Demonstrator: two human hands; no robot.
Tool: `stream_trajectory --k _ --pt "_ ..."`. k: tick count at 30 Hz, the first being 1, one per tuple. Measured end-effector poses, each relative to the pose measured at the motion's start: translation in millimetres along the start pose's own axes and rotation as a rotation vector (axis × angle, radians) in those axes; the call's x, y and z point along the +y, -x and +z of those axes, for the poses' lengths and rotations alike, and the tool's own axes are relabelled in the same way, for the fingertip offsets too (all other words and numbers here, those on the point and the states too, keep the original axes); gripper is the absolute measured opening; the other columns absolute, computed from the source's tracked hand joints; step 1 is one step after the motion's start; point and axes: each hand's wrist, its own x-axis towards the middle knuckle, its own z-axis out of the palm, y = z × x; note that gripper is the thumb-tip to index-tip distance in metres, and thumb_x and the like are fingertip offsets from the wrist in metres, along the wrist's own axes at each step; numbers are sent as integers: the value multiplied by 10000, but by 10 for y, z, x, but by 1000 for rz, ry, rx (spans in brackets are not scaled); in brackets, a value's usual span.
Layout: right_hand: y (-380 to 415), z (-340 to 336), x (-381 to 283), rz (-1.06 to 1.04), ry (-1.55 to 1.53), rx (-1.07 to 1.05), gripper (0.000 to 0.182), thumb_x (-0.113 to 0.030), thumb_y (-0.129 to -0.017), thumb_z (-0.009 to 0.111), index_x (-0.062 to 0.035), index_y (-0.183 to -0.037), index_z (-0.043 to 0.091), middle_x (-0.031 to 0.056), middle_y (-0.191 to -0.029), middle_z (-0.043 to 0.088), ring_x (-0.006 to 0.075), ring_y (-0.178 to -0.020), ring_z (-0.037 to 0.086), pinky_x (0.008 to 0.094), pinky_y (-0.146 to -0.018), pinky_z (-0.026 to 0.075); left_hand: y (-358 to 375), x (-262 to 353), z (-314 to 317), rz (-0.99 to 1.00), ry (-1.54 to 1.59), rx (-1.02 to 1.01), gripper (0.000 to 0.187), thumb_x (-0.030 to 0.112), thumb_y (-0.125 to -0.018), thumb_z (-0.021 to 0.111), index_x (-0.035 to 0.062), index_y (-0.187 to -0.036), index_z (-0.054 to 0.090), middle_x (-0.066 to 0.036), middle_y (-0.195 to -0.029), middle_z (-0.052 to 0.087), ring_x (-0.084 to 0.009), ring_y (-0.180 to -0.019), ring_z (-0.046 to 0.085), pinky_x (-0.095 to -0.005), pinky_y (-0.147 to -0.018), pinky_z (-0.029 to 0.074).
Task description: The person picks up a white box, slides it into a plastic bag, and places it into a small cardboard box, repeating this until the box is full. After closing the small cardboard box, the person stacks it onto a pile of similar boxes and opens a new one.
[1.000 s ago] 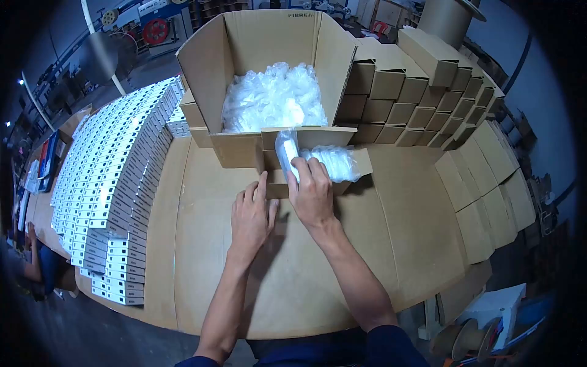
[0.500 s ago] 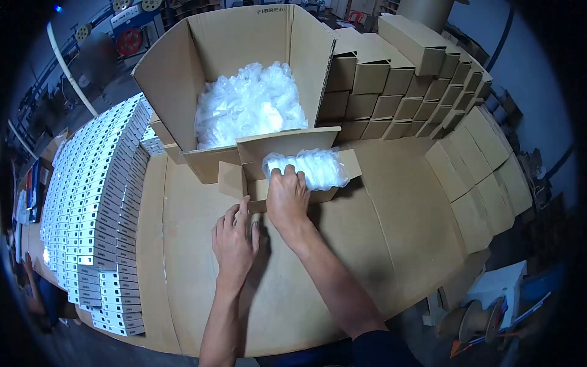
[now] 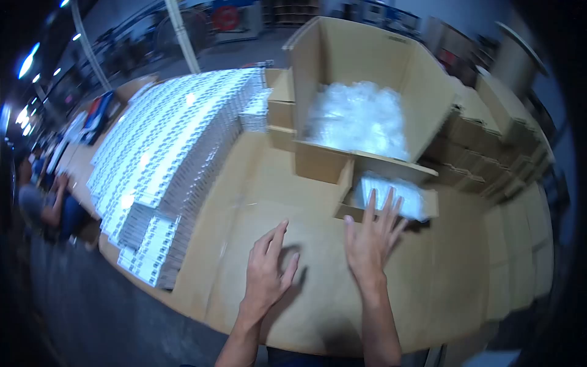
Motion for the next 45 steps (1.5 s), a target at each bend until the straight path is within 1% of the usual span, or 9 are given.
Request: stream_trajectory --k 8,12,17,22,29,36,39,42,45 --pt "-76 152 -1618 -776 -525 -272 685 -116 -878 688 -52 -1505 418 162 -1598 386 430 -1513 288 637 -1175 304 343 -747 -1324 -133 -339 457 526 -19 -831 710 41 -1338 586 -177 -1297 611 -377 -1218 572 -460 -1041 461" --pt "-185 395 -2445 -1005 -535 -276 673 -99 -871 669 -95 -1502 433 129 -1601 389 427 -1502 305 638 -1167 328 79 -1041 -1715 -63 -505 441 545 -19 -868 688 38 -1392 551 -139 -1346 617 -362 -1260 560 -465 -1077 441" --pt "-311 499 -2875 -1052 -451 -267 685 -67 -843 648 -135 -1494 448 109 -1607 384 419 -1487 333 652 -1161 333 -100 -1294 -1887 -23 -621 316 623 -5 -837 726 78 -1426 542 -100 -1318 639 -328 -1251 570 -452 -1063 447" --pt "-289 519 -2865 -1042 -402 -292 737 -54 -818 659 -138 -1516 439 95 -1620 372 407 -1498 325 648 -1166 331 -59 -1359 -1883 -11 -651 362 478 -43 -778 734 116 -1227 696 -59 -1164 648 -281 -1112 601 -437 -951 481" --pt "-227 511 -2861 -1017 -454 -310 779 -26 -837 622 -102 -1570 368 155 -1659 292 419 -1510 301 659 -1170 315 99 -1198 -1901 7 -624 402 418 -39 -708 782 90 -1101 716 -57 -1121 629 -276 -1104 600 -434 -914 469" --pt "20 52 -2402 -769 -834 -336 760 -38 -909 583 -82 -1610 291 337 -1467 421 517 -1348 445 526 -1136 387 412 -745 -1637 11 -389 476 437 -64 -659 790 85 -1064 720 -87 -1100 607 -348 -1131 593 -513 -985 473" --pt "211 -217 -1876 -260 -1180 -884 575 -192 -1046 575 -73 -1574 380 204 -1352 536 272 -1183 599 375 -1017 499 392 -589 -1300 117 -221 505 420 -77 -661 786 91 -1043 735 -115 -1094 599 -405 -1138 595 -534 -953 522" --pt "292 -312 -1395 -93 -1576 -1069 471 -180 -1078 541 -60 -1525 454 130 -1309 568 159 -1141 590 322 -917 540 265 -373 -939 217 -126 401 392 -34 -685 803 85 -1055 750 -121 -1096 596 -394 -1130 597 -486 -921 539" --pt "246 -252 -984 -135 -1548 -825 351 -132 -1087 517 -32 -1422 543 101 -1270 597 151 -1100 619 311 -848 571 84 -87 -594 258 27 225 381 0 -707 829 78 -1068 739 -121 -1121 597 -369 -1127 601 -472 -908 541"
